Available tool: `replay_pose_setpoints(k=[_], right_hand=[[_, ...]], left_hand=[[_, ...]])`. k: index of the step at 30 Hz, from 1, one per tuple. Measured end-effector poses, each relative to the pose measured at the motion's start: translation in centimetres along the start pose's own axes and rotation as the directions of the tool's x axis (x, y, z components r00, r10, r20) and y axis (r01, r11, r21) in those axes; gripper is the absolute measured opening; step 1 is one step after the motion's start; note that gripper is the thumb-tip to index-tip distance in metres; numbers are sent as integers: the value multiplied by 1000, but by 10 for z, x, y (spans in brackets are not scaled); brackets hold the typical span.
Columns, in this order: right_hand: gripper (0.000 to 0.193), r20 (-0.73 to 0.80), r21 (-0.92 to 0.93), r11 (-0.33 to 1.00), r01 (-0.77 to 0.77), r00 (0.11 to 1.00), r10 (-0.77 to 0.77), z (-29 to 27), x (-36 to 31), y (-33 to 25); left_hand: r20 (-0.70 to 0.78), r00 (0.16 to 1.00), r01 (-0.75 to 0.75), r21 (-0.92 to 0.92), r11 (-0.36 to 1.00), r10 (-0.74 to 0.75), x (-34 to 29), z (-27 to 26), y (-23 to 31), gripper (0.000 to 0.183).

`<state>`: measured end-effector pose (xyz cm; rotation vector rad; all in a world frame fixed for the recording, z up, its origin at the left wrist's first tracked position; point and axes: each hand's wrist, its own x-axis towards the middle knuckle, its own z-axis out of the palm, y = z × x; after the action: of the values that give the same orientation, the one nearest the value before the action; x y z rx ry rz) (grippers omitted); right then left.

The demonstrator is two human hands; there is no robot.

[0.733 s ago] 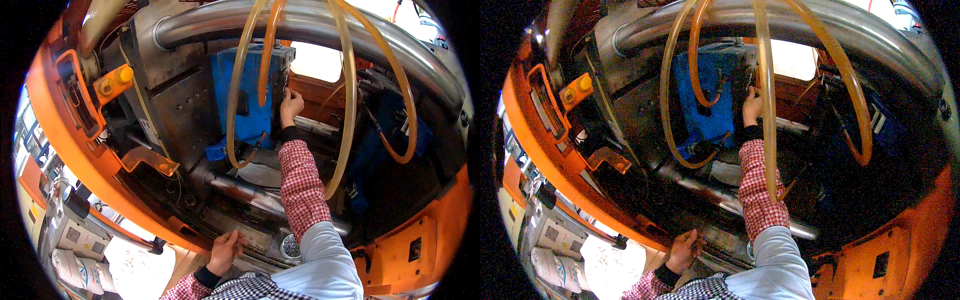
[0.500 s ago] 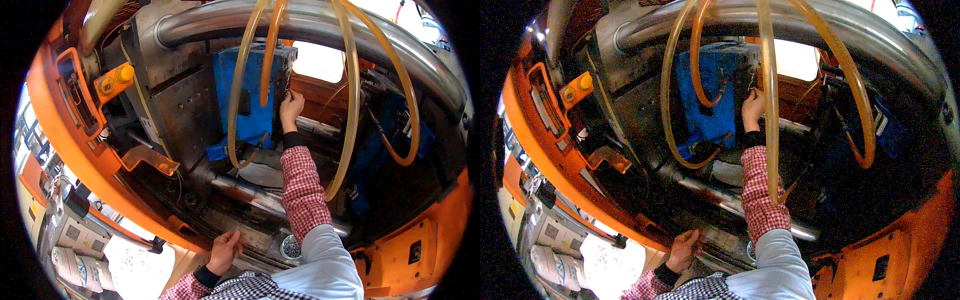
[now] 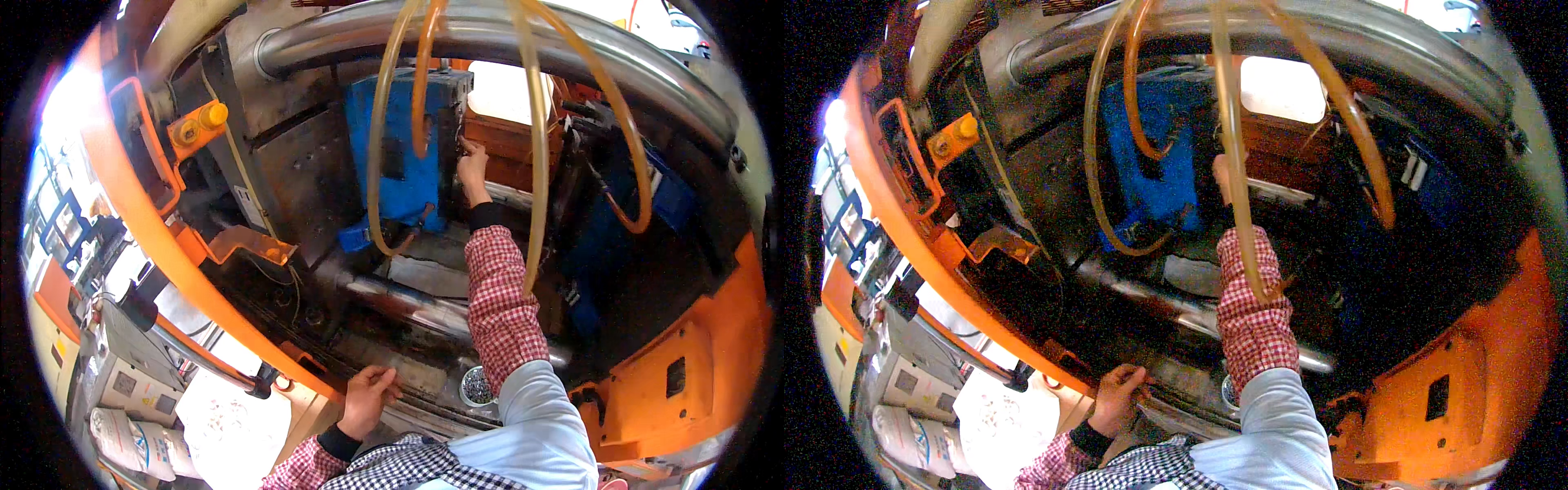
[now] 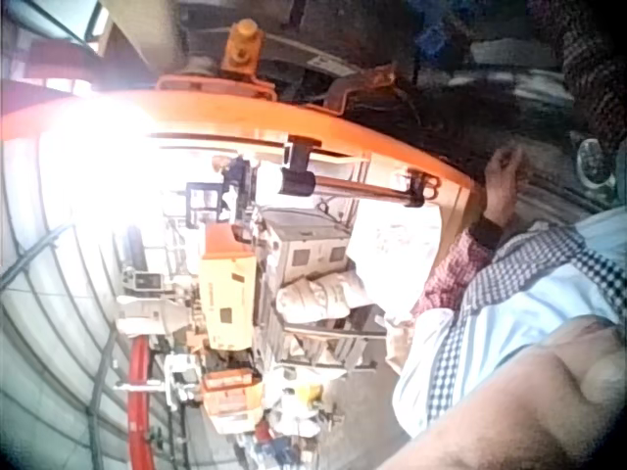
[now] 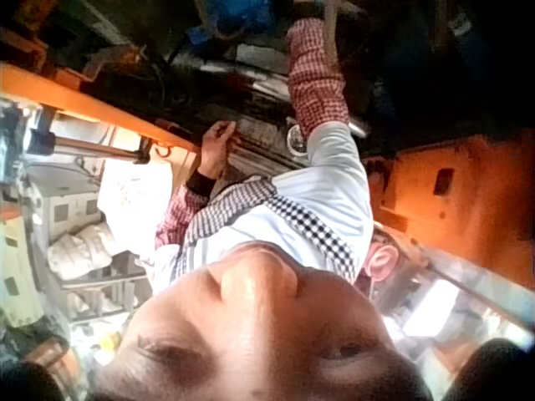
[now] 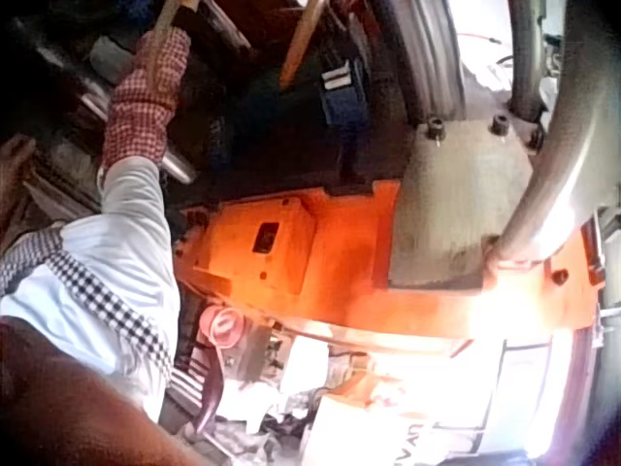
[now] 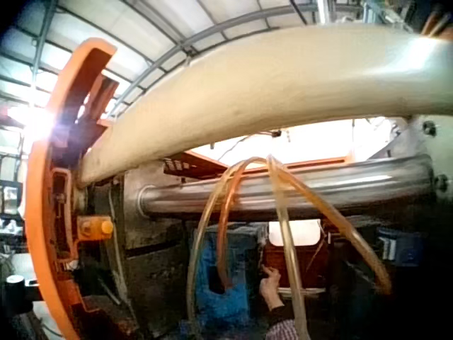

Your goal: The person repeatedly opens an injection molding machine, removes a white plastic component, and uses scissors to trim excess material. The trimmed parts are placed into a white bag while the runner is discarded into a sack.

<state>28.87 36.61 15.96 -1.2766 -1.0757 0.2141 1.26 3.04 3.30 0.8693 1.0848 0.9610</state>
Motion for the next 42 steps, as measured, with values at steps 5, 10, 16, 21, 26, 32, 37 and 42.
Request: replay_pose_setpoints(k=[5, 10, 16, 21, 26, 32, 37, 42], right_hand=[[22, -272, -409, 890, 201, 904, -329, -32, -36, -9], [9, 602, 123, 972, 200, 763, -234, -94, -234, -91], [16, 703, 80, 957, 280, 664, -253, -116, -303, -77], [11, 734, 64, 926, 372, 611, -296, -120, -295, -85], [5, 535, 73, 791, 607, 646, -545, -106, -259, -72], [13, -353, 10, 937, 349, 878, -323, -41, -90, -40], [18, -446, 35, 967, 251, 870, -210, -1, 6, -29], [18, -457, -57, 968, 245, 856, -244, 14, 32, -29]], left_hand=[[25, 1000, -14, -11, 1000, 15, 1, 11, 10, 29], [-37, 997, -69, -169, 983, 64, 13, 9, 11, 32], [92, 995, -17, -259, 966, 43, 14, 27, 21, 30], [136, 989, -19, -233, 972, 52, 19, 24, 19, 34], [137, 988, -40, -174, 984, 65, 21, 21, 30, 45], [112, 994, 6, 9, 1000, -7, 12, 11, 1, 45], [119, 992, 48, 16, 999, -50, -3, 3, -2, 41], [51, 997, 63, -1, 998, -63, -3, -6, -5, 38]])
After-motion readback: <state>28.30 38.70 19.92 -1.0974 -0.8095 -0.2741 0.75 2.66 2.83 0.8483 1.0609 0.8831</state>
